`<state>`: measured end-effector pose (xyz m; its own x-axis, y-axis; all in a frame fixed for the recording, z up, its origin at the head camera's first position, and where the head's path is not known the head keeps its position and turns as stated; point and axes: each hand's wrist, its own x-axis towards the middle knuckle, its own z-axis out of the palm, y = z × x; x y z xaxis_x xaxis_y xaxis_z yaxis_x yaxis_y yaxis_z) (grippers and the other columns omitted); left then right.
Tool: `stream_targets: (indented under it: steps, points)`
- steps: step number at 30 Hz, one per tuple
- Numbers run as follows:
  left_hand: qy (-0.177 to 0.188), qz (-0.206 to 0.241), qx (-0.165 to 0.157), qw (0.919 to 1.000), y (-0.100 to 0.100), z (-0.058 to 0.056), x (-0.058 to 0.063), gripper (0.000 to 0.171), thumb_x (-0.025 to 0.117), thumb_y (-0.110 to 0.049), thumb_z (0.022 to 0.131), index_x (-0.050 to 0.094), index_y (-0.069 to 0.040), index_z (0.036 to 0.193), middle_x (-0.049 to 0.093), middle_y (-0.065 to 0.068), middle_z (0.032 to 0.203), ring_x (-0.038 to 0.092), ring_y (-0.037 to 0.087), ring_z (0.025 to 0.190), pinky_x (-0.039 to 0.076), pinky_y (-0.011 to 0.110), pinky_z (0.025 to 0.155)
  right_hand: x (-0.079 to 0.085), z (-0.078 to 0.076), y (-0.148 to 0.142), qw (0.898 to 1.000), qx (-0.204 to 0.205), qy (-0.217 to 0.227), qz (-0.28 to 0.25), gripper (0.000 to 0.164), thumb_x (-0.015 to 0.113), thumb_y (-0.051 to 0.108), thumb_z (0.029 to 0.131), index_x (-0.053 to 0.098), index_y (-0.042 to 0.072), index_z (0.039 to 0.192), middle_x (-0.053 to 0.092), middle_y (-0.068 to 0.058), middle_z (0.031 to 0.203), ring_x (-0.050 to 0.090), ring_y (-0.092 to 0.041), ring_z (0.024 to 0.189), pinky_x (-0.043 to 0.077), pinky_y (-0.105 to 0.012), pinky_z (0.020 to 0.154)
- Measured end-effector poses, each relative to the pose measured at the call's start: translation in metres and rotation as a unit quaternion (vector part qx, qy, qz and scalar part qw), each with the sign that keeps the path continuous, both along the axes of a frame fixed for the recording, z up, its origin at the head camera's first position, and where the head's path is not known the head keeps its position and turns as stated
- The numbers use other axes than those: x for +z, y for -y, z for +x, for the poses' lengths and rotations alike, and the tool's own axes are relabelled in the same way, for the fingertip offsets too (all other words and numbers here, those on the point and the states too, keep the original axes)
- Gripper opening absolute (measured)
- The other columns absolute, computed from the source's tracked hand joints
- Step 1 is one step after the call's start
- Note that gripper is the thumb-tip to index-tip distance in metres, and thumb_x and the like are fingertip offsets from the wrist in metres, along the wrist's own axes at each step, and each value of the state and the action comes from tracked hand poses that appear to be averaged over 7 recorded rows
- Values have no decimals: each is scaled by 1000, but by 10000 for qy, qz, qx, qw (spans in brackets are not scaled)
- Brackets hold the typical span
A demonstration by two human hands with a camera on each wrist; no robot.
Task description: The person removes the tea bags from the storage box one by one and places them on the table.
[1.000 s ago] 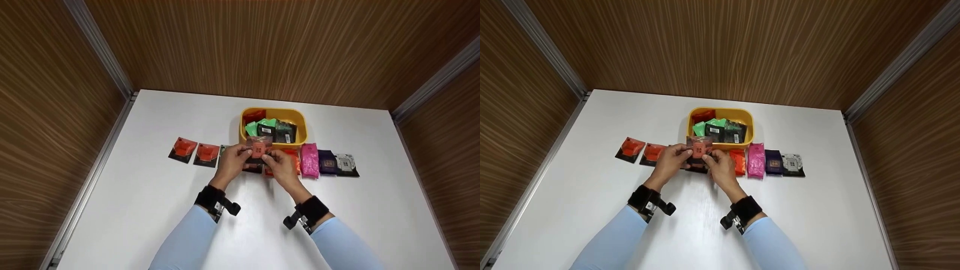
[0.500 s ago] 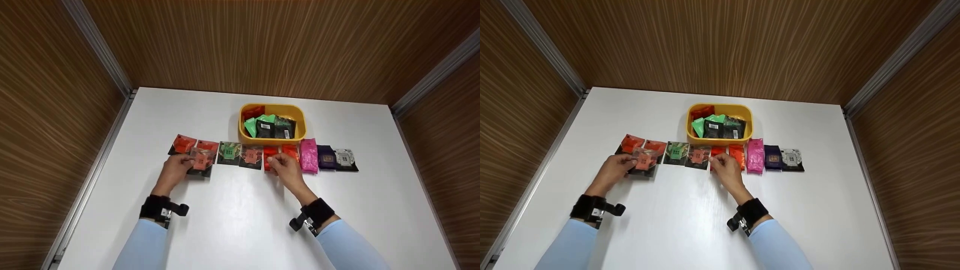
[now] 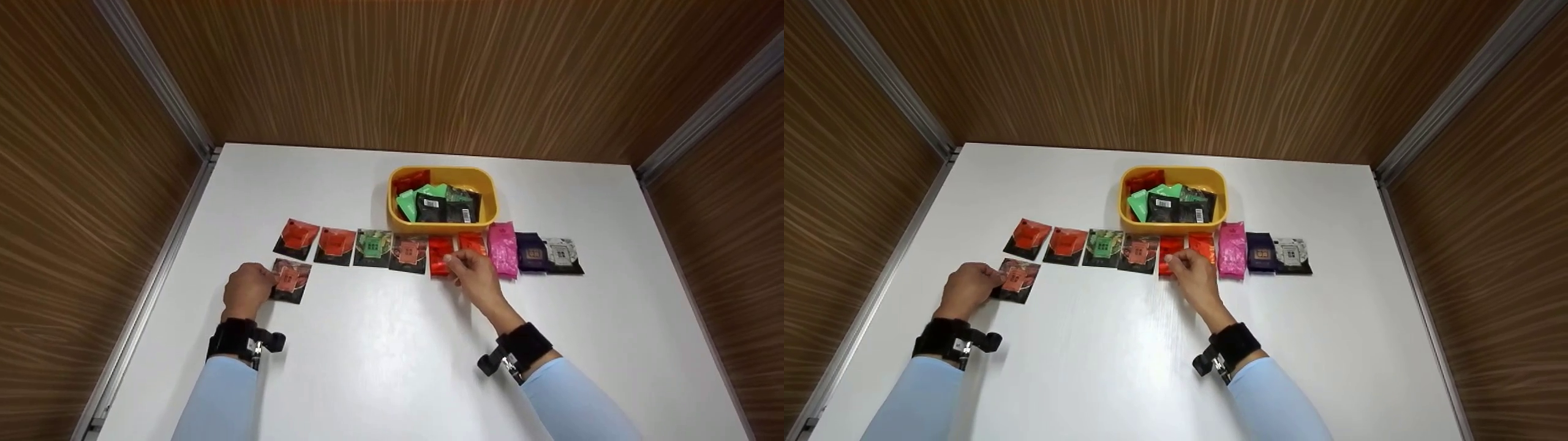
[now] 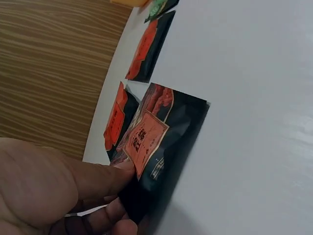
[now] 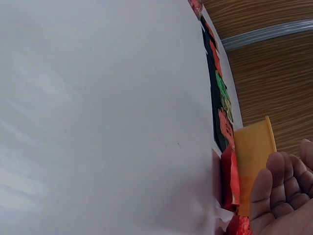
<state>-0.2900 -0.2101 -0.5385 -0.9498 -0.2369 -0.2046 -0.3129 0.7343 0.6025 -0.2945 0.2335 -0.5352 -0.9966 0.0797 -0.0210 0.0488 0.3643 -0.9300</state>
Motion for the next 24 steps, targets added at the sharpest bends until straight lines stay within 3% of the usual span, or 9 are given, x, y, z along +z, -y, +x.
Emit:
stream_targets:
  steps: [7, 17, 24]
  points:
    - [4, -234, 96, 9997, 0, -3, -2, 24, 59, -19, 96, 75, -1, 102, 75, 26, 107, 69, 39, 88, 51, 48, 65, -2, 2, -4, 9999, -75, -13, -149, 20, 70, 21, 103, 72, 1, 99, 72, -23, 86, 69, -39, 79, 59, -38, 66]
    - [-113, -289, 45, 9995, 0, -7, -4, 27, 54, -14, 97, 75, 1, 96, 75, 27, 103, 69, 39, 86, 52, 49, 65, 0, -2, -7, 9990, -88, 129, -411, 24, 69, 22, 104, 71, -2, 102, 70, -10, 81, 66, -22, 73, 57, -30, 65]
    - [-172, -332, 36, 9993, -3, -5, -2, 26, 52, -13, 97, 72, 1, 87, 74, 27, 97, 69, 39, 82, 51, 48, 61, 4, -4, -12, 9981, -84, 221, -568, 25, 67, 19, 105, 69, -6, 105, 70, -17, 85, 64, -21, 73, 57, -30, 65]
